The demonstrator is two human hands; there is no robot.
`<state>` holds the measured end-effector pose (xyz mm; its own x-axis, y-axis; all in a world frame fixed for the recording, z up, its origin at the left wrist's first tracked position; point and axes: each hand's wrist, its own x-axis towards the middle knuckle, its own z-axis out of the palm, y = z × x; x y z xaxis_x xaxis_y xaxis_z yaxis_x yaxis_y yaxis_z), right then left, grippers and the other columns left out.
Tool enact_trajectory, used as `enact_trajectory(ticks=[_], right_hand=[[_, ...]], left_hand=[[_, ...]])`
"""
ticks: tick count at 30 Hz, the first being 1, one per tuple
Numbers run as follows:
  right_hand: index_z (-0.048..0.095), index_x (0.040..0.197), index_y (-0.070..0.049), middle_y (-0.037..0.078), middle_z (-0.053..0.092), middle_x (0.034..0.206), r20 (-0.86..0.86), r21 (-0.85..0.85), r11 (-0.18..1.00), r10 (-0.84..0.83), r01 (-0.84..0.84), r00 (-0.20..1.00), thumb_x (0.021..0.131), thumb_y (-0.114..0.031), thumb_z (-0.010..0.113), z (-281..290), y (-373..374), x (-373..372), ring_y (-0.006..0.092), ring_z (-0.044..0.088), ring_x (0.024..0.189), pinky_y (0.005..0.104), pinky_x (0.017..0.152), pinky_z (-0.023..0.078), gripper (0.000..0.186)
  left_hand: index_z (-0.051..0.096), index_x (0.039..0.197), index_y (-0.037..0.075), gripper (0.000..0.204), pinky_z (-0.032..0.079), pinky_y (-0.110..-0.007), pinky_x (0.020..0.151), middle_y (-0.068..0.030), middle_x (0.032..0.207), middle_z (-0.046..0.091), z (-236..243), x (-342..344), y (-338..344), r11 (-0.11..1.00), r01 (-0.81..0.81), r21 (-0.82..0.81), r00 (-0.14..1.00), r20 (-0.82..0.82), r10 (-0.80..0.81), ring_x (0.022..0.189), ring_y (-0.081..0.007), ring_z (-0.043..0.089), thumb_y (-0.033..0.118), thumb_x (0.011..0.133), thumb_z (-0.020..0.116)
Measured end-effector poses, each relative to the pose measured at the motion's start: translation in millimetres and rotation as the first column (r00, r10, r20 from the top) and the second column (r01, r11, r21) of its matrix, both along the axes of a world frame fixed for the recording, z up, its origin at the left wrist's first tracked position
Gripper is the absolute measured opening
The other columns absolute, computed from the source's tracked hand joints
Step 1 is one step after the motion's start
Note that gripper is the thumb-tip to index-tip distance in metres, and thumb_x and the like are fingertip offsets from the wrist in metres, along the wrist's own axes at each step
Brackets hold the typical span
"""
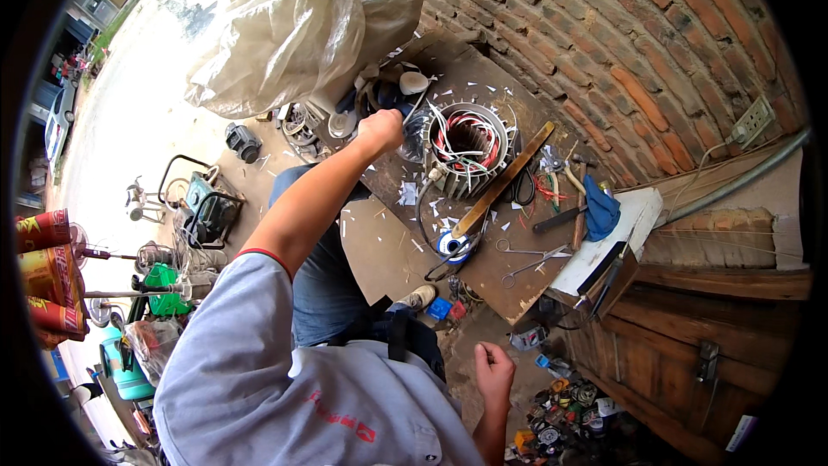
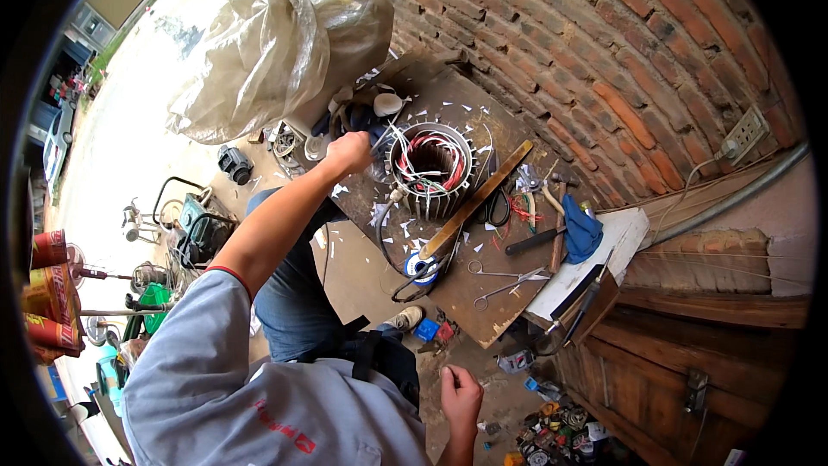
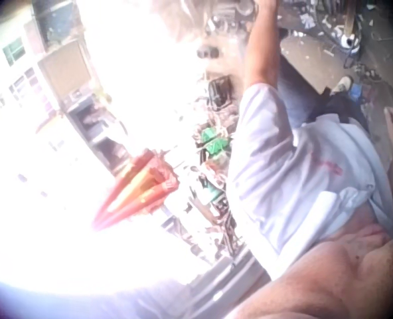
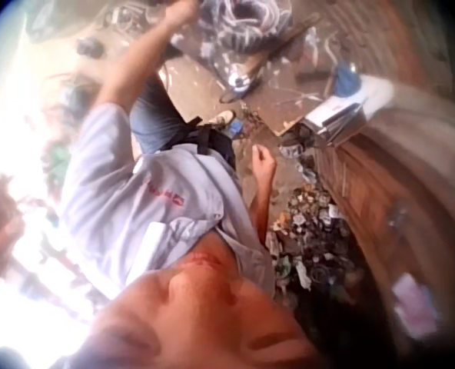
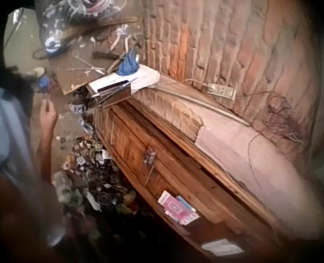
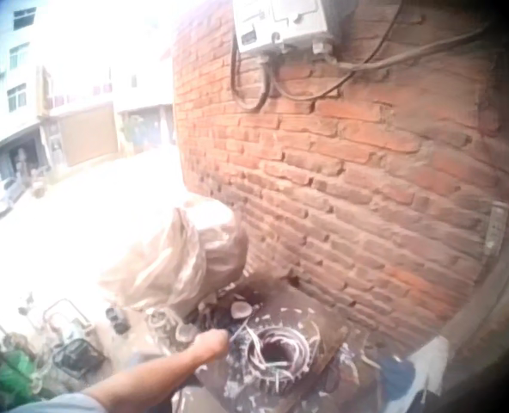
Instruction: The person uses a soldering iron to heat and join wires on a cylindrical motor stator. They then use scissors to cut a white wire and strip its insulation before continuing to solder connections on the stator assembly.
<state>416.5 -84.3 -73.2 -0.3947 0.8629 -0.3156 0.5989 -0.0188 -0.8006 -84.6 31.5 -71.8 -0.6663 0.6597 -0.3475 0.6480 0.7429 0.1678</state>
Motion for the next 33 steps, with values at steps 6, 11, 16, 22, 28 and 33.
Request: enact_trajectory(ticks=[6,11,16,22,28,33], right_hand=[[0.07,0.099,0.002,0.016,0.07,0.087,0.011,0.048,0.995,0.088,-0.089,0.996,0.089,-0.014,0.069,25.5,33.8,-58.4,0.0253,0.069,0.073,0.0348,0.069,0.054,0.018],[0.07,0.098,0.002,0.015,0.069,0.086,-0.002,0.1,0.986,0.134,-0.133,0.991,0.089,-0.012,0.069,32.7,49.9,-97.3,0.0259,0.067,0.072,0.0348,0.067,0.053,0.017],[0.07,0.098,0.001,0.014,0.069,0.085,0.019,0.116,0.975,0.188,-0.189,0.982,0.089,-0.011,0.069,41.2,52.7,-126.4,0.0247,0.067,0.072,0.0343,0.067,0.053,0.015],[0.07,0.099,0.002,0.013,0.069,0.086,0.028,0.166,0.974,0.151,-0.153,0.988,0.089,-0.008,0.069,55.0,59.7,-140.3,0.0231,0.067,0.074,0.033,0.067,0.053,0.014],[0.068,0.107,0.0,0.017,0.065,0.108,-0.063,0.692,0.721,0.061,0.0,0.996,0.086,-0.005,0.07,136.6,85.7,-180.1,0.025,0.065,0.092,0.039,0.08,0.052,0.021],[0.068,0.117,-0.011,0.013,0.06,0.121,0.56,0.717,0.387,0.175,-0.58,0.81,0.085,-0.029,0.074,189.6,118.7,-237.4,0.0287,0.056,0.115,0.0568,0.111,0.027,0.037]], left_hand=[[0.072,0.107,0.003,0.039,0.057,-0.043,0.087,-0.0184,0.111,0.071,-2.7,-23.0,0.0,1.0,0.011,0.004,0.992,0.122,-0.012,0.104,-0.0331,0.07,0.028,0.077,0.075],[0.072,0.11,0.004,0.046,0.056,-0.042,0.09,-0.0165,0.113,0.071,-17.9,-36.4,6.6,0.994,0.09,-0.063,0.989,0.125,-0.081,0.107,-0.0327,0.068,0.033,0.076,0.078],[0.07,0.112,0.004,0.046,0.056,-0.042,0.09,-0.0166,0.118,0.069,-11.7,-49.1,12.6,0.993,0.113,-0.037,0.974,0.202,-0.103,0.11,-0.0327,0.067,0.03,0.076,0.079],[0.074,0.093,0.002,0.025,0.055,-0.043,0.077,-0.0188,0.089,0.072,72.2,-53.6,-15.4,0.975,0.192,0.113,0.978,0.055,-0.199,0.087,-0.0351,0.07,0.023,0.08,0.069],[0.07,0.086,0.001,0.012,0.046,-0.038,0.059,-0.0123,0.07,0.064,150.7,-34.1,-49.7,0.741,0.327,0.587,0.813,0.226,-0.537,0.064,-0.0264,0.062,0.013,0.085,0.073],[0.071,0.085,0.004,0.014,0.046,-0.04,0.058,-0.0109,0.072,0.062,127.8,22.0,-38.3,0.399,0.41,0.82,0.445,0.202,-0.873,0.065,-0.0314,0.062,0.016,0.083,0.077]])
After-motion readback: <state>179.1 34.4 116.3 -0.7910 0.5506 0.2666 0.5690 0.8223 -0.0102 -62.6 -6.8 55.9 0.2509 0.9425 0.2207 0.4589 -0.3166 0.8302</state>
